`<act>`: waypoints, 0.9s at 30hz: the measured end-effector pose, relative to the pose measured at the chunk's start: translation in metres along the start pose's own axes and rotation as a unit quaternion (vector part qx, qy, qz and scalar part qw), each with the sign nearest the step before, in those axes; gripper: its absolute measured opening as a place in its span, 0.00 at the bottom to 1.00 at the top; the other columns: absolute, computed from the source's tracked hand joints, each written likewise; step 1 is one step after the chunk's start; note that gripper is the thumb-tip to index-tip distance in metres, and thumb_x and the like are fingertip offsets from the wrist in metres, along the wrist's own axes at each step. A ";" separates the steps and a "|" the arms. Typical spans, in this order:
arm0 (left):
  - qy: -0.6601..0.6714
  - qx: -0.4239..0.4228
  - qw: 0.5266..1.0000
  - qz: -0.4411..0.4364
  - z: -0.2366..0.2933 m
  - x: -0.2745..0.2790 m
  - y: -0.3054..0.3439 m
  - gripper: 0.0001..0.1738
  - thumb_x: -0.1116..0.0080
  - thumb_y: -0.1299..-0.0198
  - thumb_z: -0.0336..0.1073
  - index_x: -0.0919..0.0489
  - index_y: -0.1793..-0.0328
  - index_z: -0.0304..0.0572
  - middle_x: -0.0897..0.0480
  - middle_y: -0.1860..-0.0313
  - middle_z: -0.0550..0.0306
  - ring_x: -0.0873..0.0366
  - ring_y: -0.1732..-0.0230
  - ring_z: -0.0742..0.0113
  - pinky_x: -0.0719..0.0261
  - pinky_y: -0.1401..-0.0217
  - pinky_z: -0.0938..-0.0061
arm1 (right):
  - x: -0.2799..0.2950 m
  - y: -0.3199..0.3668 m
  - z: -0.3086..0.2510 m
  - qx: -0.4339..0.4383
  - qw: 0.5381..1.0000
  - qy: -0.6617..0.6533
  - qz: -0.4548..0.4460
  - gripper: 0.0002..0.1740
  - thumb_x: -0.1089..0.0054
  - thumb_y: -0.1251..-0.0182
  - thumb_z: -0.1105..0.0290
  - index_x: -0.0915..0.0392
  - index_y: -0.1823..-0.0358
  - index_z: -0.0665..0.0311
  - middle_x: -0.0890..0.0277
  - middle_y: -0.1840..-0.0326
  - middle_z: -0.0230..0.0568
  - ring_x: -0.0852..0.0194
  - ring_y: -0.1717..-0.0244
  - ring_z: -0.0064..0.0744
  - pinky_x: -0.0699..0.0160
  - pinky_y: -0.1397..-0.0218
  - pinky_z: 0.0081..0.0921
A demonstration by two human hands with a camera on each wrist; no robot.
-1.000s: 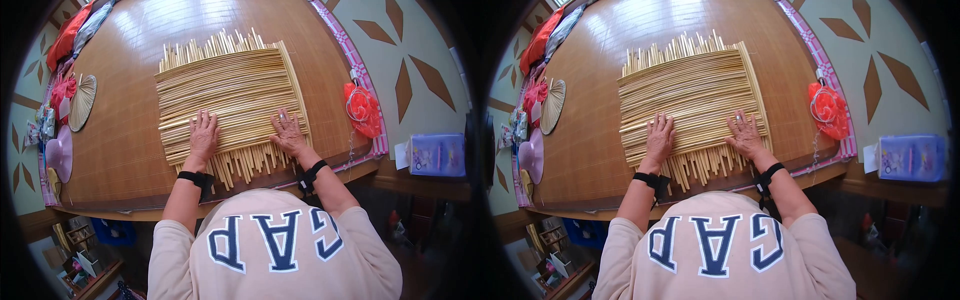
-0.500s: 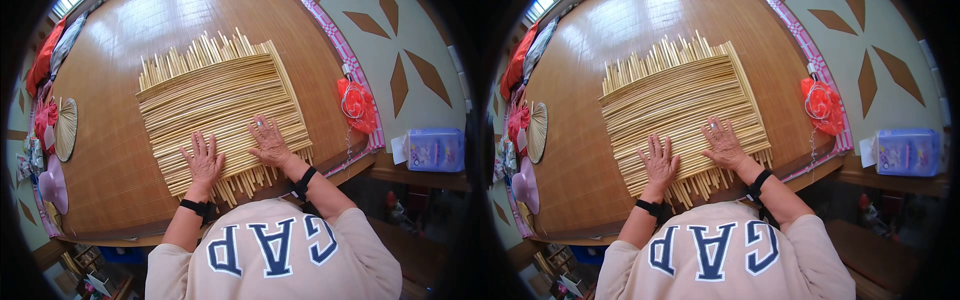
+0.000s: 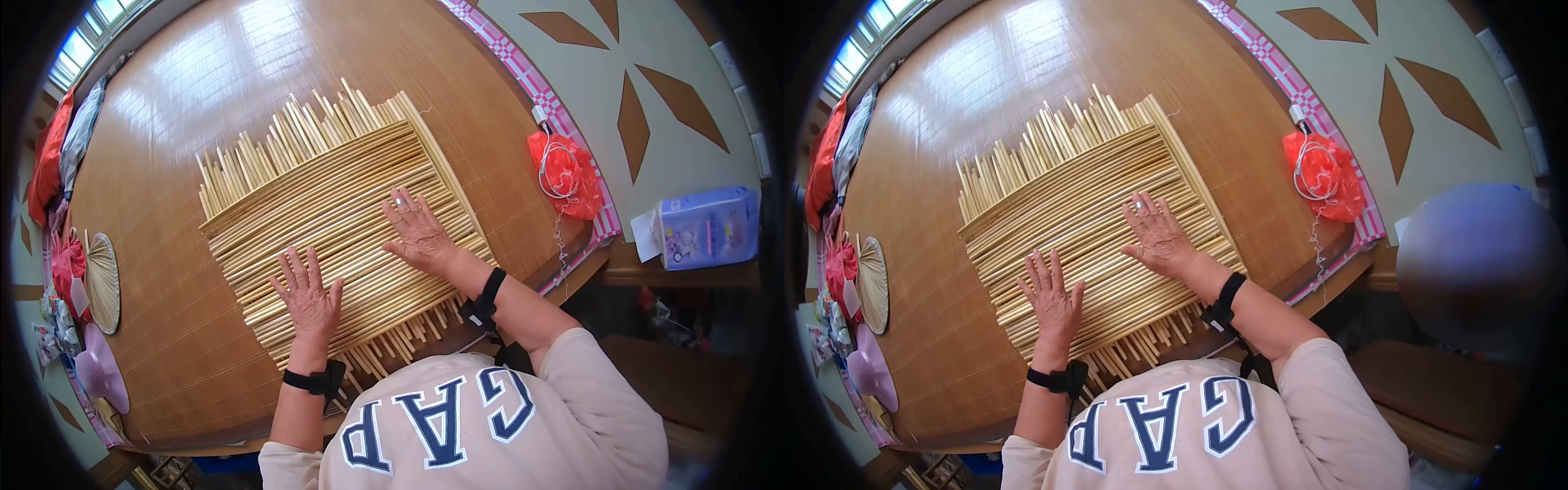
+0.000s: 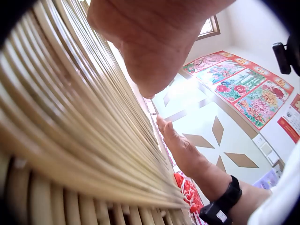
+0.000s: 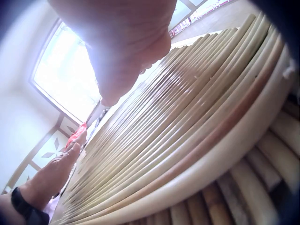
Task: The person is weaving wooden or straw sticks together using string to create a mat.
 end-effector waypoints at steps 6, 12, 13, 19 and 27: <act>-0.051 -0.014 0.998 -0.029 -0.020 -0.028 -0.011 0.44 0.54 0.40 0.60 0.53 0.24 0.49 0.60 0.24 0.43 0.69 0.23 0.46 0.75 0.29 0.39 | -0.022 -0.003 0.027 -0.012 0.994 0.049 -0.093 0.45 0.66 0.35 0.37 0.61 0.26 0.60 0.73 0.22 0.51 0.81 0.22 0.45 0.82 0.24 0.46; -0.008 0.011 0.994 -0.112 -0.030 -0.015 -0.002 0.46 0.56 0.40 0.63 0.56 0.23 0.48 0.64 0.23 0.42 0.73 0.23 0.46 0.77 0.29 0.41 | 0.029 0.011 0.042 -0.017 0.979 -0.110 -0.171 0.45 0.60 0.35 0.39 0.63 0.26 0.59 0.71 0.23 0.52 0.78 0.22 0.46 0.77 0.24 0.41; 0.054 -0.005 0.996 -0.074 -0.034 0.007 0.005 0.46 0.56 0.40 0.64 0.56 0.23 0.48 0.64 0.23 0.42 0.73 0.23 0.46 0.76 0.28 0.42 | 0.057 0.021 0.048 -0.007 0.975 -0.156 -0.160 0.46 0.58 0.35 0.39 0.62 0.26 0.60 0.69 0.23 0.53 0.75 0.22 0.47 0.73 0.24 0.39; 0.254 0.140 0.947 -0.138 -0.088 0.116 0.084 0.43 0.48 0.39 0.52 0.54 0.24 0.45 0.59 0.24 0.39 0.63 0.23 0.47 0.60 0.26 0.60 | 0.237 0.108 0.063 -0.203 0.882 -0.411 -0.108 0.50 0.62 0.35 0.36 0.65 0.26 0.65 0.65 0.23 0.47 0.67 0.23 0.40 0.61 0.26 0.42; 0.178 -0.065 0.884 -0.428 -0.012 0.308 0.081 0.35 0.33 0.51 0.49 0.28 0.40 0.35 0.25 0.43 0.42 0.27 0.41 0.49 0.30 0.39 0.65 | 0.556 0.067 0.060 -0.019 0.990 -0.129 0.061 0.33 0.55 0.32 0.51 0.45 0.30 0.57 0.48 0.27 0.38 0.45 0.30 0.29 0.39 0.33 0.33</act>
Point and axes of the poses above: each hand's wrist, its own y-axis away from the middle knuckle, its own x-axis out of the back of the hand, z = x × y, the point moved 9 cm from there along -y, towards the middle knuckle
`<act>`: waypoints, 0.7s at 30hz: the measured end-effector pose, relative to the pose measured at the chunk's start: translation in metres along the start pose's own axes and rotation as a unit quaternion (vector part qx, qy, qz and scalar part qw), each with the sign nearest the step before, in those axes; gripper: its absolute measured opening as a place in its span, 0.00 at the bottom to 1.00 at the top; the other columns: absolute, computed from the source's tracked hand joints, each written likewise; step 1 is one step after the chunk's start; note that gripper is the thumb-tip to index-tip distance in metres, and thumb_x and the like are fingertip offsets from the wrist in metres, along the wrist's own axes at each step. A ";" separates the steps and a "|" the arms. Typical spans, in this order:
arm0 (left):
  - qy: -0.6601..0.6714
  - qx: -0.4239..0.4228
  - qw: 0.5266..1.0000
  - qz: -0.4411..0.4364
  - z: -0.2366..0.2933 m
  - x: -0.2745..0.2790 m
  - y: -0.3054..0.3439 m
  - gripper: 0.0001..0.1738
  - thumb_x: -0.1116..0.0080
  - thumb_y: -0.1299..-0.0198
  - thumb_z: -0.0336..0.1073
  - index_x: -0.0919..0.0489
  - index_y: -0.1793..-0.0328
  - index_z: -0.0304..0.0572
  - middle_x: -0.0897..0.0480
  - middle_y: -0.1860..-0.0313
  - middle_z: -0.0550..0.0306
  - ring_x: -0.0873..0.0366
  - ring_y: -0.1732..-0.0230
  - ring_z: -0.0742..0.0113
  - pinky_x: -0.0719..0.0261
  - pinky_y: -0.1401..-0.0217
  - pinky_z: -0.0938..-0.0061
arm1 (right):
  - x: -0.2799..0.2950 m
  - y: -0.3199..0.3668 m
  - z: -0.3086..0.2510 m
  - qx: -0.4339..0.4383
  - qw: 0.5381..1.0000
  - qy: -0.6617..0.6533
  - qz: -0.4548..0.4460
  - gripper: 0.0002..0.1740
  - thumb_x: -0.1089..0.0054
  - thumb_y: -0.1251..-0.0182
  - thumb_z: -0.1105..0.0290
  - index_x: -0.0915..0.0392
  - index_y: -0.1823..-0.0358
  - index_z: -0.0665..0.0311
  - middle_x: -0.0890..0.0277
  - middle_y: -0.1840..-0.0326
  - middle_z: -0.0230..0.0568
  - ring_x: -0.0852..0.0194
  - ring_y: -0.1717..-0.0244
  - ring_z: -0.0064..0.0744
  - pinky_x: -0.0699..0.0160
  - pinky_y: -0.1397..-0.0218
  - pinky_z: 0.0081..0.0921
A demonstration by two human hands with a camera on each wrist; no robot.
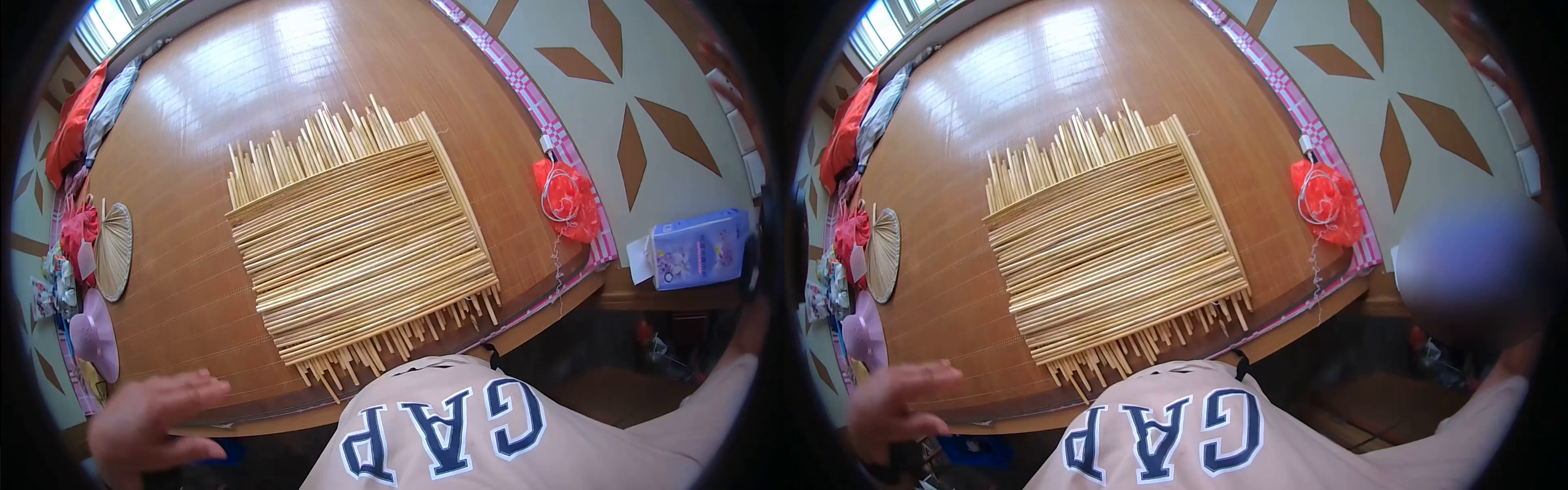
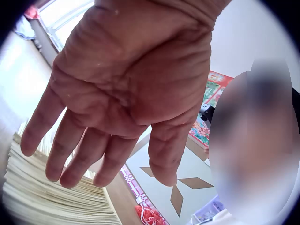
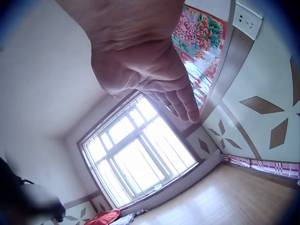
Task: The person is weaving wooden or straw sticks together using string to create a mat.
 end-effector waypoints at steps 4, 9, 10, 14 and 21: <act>-0.241 -0.051 0.919 0.307 0.019 0.135 -0.047 0.27 0.38 0.45 0.45 0.26 0.42 0.37 0.23 0.46 0.42 0.25 0.45 0.50 0.30 0.43 0.64 | -0.056 -0.116 -0.046 -0.014 0.990 -0.114 0.084 0.44 0.63 0.35 0.35 0.43 0.35 0.69 0.33 0.45 0.50 0.36 0.41 0.43 0.33 0.42 0.43; -0.040 -0.036 0.790 0.611 -0.071 0.180 -0.169 0.30 0.41 0.42 0.49 0.29 0.39 0.37 0.23 0.48 0.37 0.25 0.46 0.46 0.28 0.42 0.63 | -0.240 -0.216 0.110 -0.171 0.947 -0.251 0.109 0.25 0.51 0.34 0.52 0.33 0.41 0.57 0.29 0.57 0.33 0.30 0.57 0.27 0.28 0.56 0.31; 0.000 0.003 0.825 0.565 -0.083 0.151 -0.209 0.30 0.42 0.42 0.47 0.31 0.38 0.35 0.24 0.46 0.36 0.27 0.44 0.44 0.29 0.41 0.63 | -0.299 -0.206 0.125 -0.265 0.893 -0.342 0.122 0.17 0.45 0.38 0.54 0.30 0.56 0.57 0.31 0.68 0.29 0.32 0.68 0.24 0.28 0.64 0.31; -0.011 0.011 0.895 0.446 -0.113 0.042 -0.333 0.32 0.44 0.41 0.45 0.35 0.35 0.34 0.35 0.35 0.35 0.42 0.31 0.44 0.44 0.30 0.56 | -0.456 -0.179 0.170 -0.175 0.977 -0.109 0.062 0.20 0.42 0.40 0.57 0.21 0.59 0.70 0.19 0.65 0.44 0.22 0.65 0.36 0.26 0.62 0.33; -0.173 0.095 0.850 0.489 -0.118 -0.007 -0.383 0.39 0.54 0.38 0.57 0.43 0.29 0.36 0.47 0.27 0.39 0.60 0.24 0.46 0.65 0.26 0.49 | -0.511 -0.151 0.169 -0.121 0.987 0.016 0.100 0.14 0.42 0.44 0.69 0.22 0.57 0.68 0.27 0.50 0.51 0.30 0.47 0.48 0.31 0.42 0.35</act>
Point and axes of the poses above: each hand's wrist, its own y-axis away from the middle knuckle, its own x-axis out of the back of the hand, z = x × y, the point moved 9 cm from there along -y, towards the middle knuckle
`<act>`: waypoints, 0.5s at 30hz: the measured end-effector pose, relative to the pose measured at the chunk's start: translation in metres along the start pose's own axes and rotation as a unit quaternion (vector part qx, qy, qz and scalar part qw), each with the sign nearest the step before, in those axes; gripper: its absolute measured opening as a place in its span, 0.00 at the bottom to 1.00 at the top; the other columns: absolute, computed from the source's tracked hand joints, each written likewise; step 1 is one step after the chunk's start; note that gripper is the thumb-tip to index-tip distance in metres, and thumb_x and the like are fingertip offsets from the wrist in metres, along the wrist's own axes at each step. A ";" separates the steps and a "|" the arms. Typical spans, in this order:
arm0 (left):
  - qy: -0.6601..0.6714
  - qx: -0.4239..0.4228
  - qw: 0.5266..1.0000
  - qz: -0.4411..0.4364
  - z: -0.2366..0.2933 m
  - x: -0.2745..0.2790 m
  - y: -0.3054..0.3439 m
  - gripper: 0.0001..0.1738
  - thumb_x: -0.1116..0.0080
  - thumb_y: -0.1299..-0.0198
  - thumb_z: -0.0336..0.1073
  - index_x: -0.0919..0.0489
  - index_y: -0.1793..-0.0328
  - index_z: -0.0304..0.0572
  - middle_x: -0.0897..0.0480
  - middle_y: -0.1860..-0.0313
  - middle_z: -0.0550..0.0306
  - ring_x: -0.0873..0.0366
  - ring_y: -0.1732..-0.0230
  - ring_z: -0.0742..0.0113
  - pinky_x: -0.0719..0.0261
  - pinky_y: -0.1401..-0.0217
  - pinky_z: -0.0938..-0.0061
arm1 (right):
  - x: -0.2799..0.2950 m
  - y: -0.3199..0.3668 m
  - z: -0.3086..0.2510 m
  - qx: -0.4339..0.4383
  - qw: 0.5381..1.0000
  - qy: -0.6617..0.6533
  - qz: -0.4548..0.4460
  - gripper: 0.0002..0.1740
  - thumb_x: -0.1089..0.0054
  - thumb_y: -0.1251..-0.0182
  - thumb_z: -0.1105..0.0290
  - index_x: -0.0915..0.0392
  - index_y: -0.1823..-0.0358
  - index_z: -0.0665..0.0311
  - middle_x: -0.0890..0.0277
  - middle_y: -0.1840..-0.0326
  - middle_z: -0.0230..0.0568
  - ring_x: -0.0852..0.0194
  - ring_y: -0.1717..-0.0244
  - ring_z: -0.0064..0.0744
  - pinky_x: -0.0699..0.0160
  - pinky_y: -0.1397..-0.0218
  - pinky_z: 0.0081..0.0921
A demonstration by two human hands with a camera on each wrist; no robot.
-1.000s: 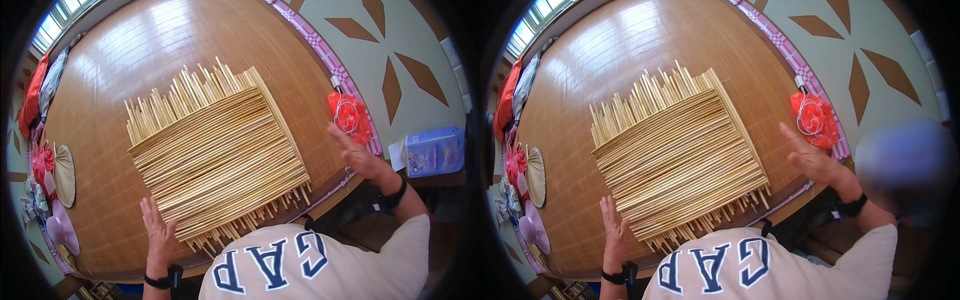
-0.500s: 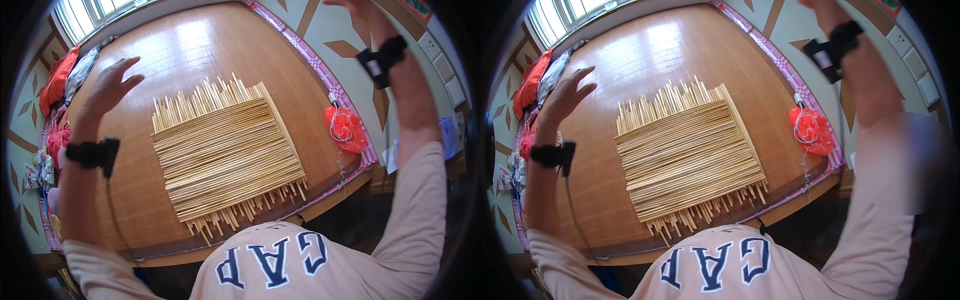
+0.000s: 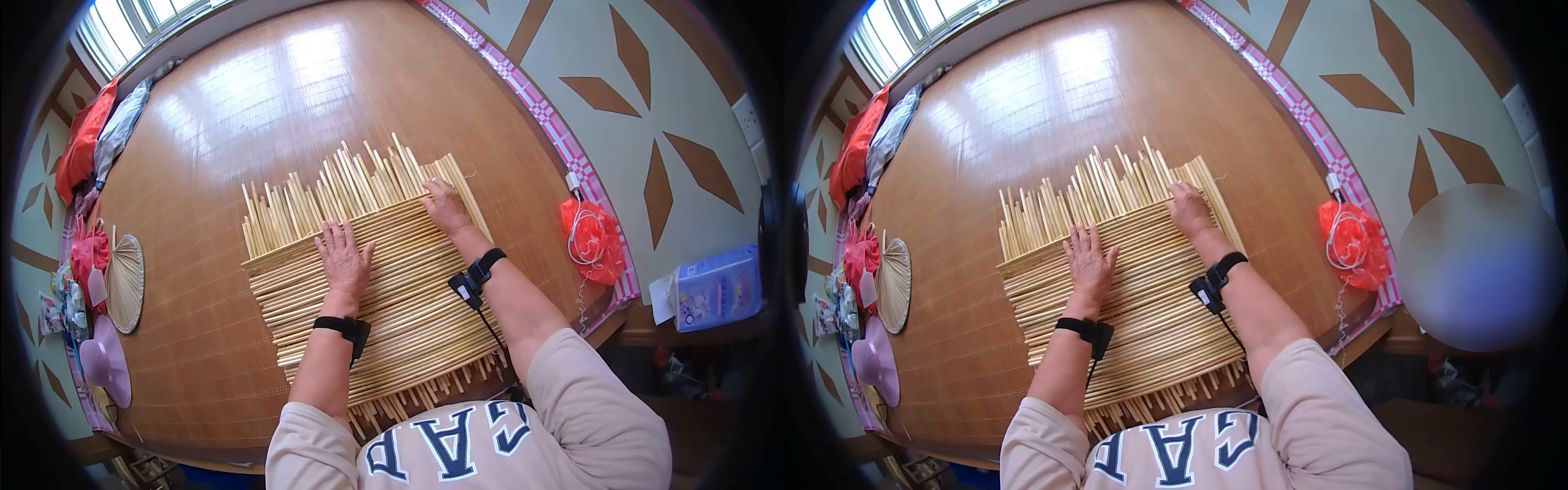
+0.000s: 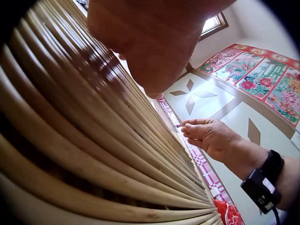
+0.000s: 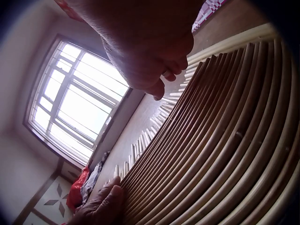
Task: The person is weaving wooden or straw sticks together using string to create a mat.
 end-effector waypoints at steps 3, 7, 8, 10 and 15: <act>-0.008 0.001 1.000 -0.008 -0.001 -0.010 -0.001 0.41 0.55 0.39 0.59 0.43 0.29 0.36 0.47 0.28 0.37 0.60 0.24 0.46 0.66 0.26 0.47 | -0.016 -0.009 -0.016 0.074 0.997 -0.021 0.003 0.13 0.42 0.44 0.71 0.22 0.57 0.68 0.28 0.52 0.50 0.32 0.46 0.47 0.32 0.40 0.35; -0.021 0.004 1.000 0.003 0.000 -0.010 0.002 0.40 0.54 0.39 0.58 0.43 0.29 0.37 0.45 0.29 0.39 0.59 0.24 0.47 0.67 0.26 0.47 | -0.032 -0.016 -0.044 0.157 0.987 -0.027 -0.009 0.12 0.42 0.43 0.69 0.21 0.60 0.67 0.27 0.57 0.45 0.31 0.49 0.43 0.31 0.42 0.33; -0.023 0.004 1.000 0.013 0.001 -0.008 0.003 0.40 0.54 0.39 0.58 0.43 0.29 0.37 0.45 0.29 0.39 0.59 0.24 0.47 0.67 0.26 0.47 | -0.038 -0.016 -0.053 0.172 0.984 -0.022 -0.033 0.11 0.41 0.44 0.68 0.21 0.61 0.67 0.27 0.57 0.44 0.32 0.50 0.42 0.32 0.43 0.33; -0.023 0.004 1.000 0.015 -0.001 -0.011 0.003 0.40 0.54 0.39 0.57 0.43 0.29 0.38 0.45 0.29 0.39 0.59 0.24 0.47 0.67 0.26 0.48 | -0.049 -0.018 -0.064 0.170 0.982 -0.047 -0.066 0.12 0.39 0.45 0.64 0.19 0.63 0.63 0.27 0.57 0.41 0.33 0.50 0.41 0.32 0.44 0.33; -0.022 -0.006 1.000 0.019 0.002 -0.008 0.002 0.39 0.54 0.38 0.55 0.45 0.27 0.40 0.46 0.28 0.40 0.59 0.24 0.47 0.67 0.26 0.48 | -0.086 -0.024 -0.070 0.116 0.985 0.000 -0.130 0.08 0.35 0.52 0.63 0.18 0.71 0.56 0.25 0.63 0.39 0.30 0.52 0.40 0.33 0.47 0.36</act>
Point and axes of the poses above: each hand's wrist, its own y-axis away from the middle knuckle, its own x-axis out of the back of the hand, z = x × y, the point moved 9 cm from there along -y, towards the middle knuckle
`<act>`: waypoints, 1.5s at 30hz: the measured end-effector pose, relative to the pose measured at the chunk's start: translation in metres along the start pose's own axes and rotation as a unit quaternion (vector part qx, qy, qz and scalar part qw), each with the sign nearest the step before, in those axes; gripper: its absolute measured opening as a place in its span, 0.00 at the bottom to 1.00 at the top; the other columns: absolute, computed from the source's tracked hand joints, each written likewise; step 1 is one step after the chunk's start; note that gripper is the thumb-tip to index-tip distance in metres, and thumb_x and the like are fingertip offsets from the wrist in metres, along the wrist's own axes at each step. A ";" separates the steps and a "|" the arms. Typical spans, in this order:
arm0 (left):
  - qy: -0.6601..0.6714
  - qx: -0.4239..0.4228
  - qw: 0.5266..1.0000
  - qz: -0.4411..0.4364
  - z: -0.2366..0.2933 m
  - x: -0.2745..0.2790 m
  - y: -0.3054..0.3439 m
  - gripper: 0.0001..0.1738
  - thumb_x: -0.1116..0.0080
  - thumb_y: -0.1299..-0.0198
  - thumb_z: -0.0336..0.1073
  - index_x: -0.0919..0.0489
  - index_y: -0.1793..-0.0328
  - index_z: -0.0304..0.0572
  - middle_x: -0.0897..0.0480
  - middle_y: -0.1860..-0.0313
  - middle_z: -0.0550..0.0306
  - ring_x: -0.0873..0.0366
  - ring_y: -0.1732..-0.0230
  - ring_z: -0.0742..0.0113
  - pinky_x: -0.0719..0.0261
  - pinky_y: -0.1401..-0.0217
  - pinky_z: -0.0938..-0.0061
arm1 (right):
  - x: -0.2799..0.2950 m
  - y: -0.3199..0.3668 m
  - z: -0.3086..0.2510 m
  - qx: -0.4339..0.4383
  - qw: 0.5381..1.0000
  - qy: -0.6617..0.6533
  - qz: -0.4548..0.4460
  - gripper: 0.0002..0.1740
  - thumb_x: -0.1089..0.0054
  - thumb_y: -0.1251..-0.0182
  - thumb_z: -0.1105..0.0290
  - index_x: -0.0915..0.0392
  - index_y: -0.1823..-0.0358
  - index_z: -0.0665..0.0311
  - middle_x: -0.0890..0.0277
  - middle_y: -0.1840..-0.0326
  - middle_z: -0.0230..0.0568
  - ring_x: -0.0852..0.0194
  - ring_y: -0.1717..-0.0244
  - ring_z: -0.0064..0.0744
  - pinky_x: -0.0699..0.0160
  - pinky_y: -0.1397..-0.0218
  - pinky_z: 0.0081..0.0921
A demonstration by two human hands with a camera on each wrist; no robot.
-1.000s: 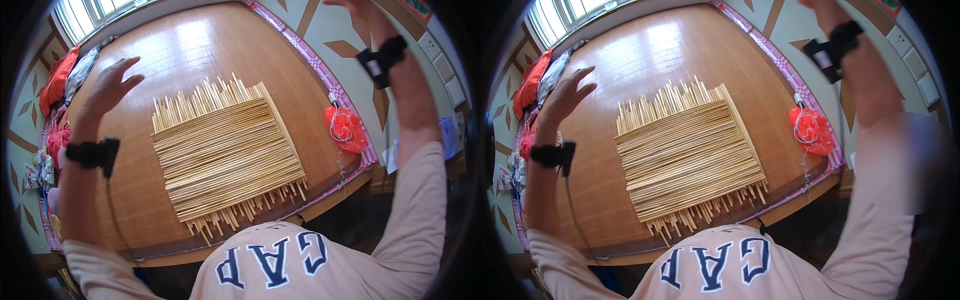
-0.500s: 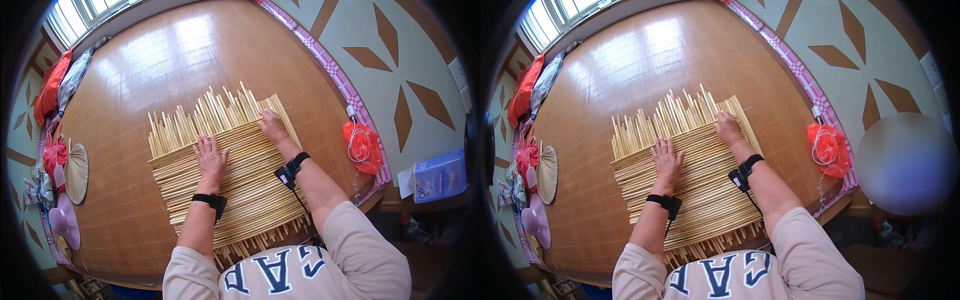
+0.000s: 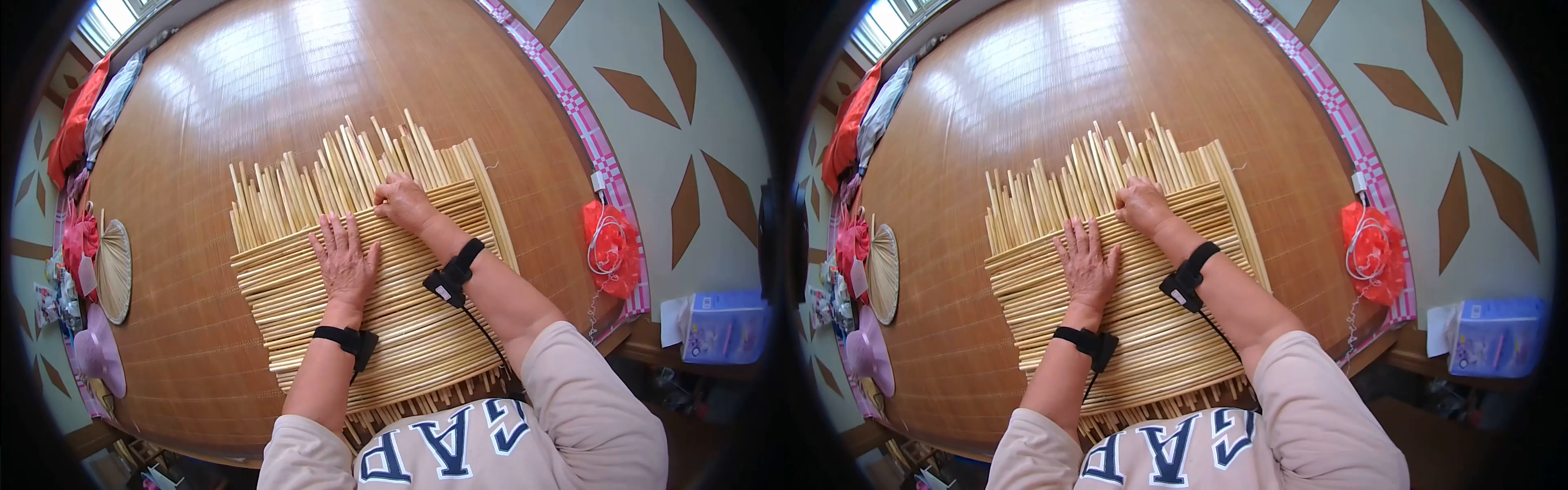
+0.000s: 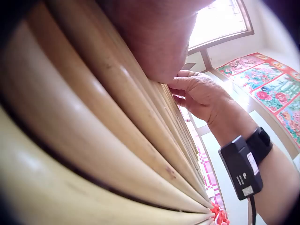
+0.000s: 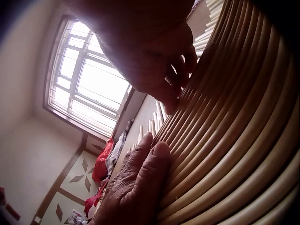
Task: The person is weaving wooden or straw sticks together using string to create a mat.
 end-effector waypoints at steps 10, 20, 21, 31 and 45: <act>-0.002 -0.004 1.000 -0.006 0.000 -0.001 -0.001 0.37 0.57 0.37 0.56 0.45 0.27 0.44 0.44 0.30 0.40 0.59 0.25 0.46 0.69 0.26 0.46 | -0.007 -0.014 0.011 -0.024 0.994 -0.104 -0.004 0.04 0.41 0.50 0.68 0.20 0.74 0.58 0.23 0.72 0.43 0.22 0.67 0.43 0.24 0.60 0.36; 0.007 0.002 1.000 -0.005 -0.002 -0.001 -0.001 0.34 0.57 0.37 0.55 0.40 0.29 0.45 0.42 0.31 0.41 0.57 0.25 0.47 0.69 0.26 0.47 | -0.010 -0.007 -0.010 0.057 0.995 -0.007 0.087 0.05 0.44 0.46 0.70 0.28 0.71 0.63 0.26 0.68 0.43 0.25 0.62 0.44 0.26 0.59 0.35; 0.010 0.006 1.000 -0.009 -0.003 -0.002 -0.001 0.33 0.58 0.37 0.55 0.39 0.29 0.45 0.42 0.30 0.41 0.57 0.25 0.47 0.69 0.26 0.47 | -0.009 -0.006 -0.010 0.062 0.993 -0.012 0.096 0.04 0.44 0.46 0.71 0.28 0.71 0.63 0.27 0.69 0.42 0.26 0.62 0.43 0.27 0.58 0.35; 0.003 0.010 1.000 -0.015 -0.004 -0.004 -0.003 0.32 0.58 0.36 0.53 0.39 0.30 0.47 0.44 0.28 0.45 0.59 0.24 0.50 0.72 0.26 0.48 | -0.008 -0.002 -0.011 0.071 0.987 -0.024 0.143 0.04 0.44 0.45 0.71 0.28 0.72 0.62 0.28 0.69 0.41 0.28 0.63 0.42 0.28 0.57 0.34; 0.008 0.012 1.000 -0.016 -0.003 -0.008 -0.001 0.32 0.57 0.36 0.51 0.41 0.28 0.47 0.46 0.27 0.45 0.59 0.24 0.49 0.72 0.25 0.48 | 0.047 0.012 0.077 -0.035 0.994 0.024 -0.097 0.09 0.44 0.40 0.65 0.20 0.66 0.62 0.24 0.61 0.44 0.26 0.55 0.45 0.28 0.49 0.36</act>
Point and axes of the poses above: each hand's wrist, its own y-axis away from the middle knuckle, its own x-axis out of the back of the hand, z = x × y, the point moved 9 cm from there along -y, towards the middle knuckle
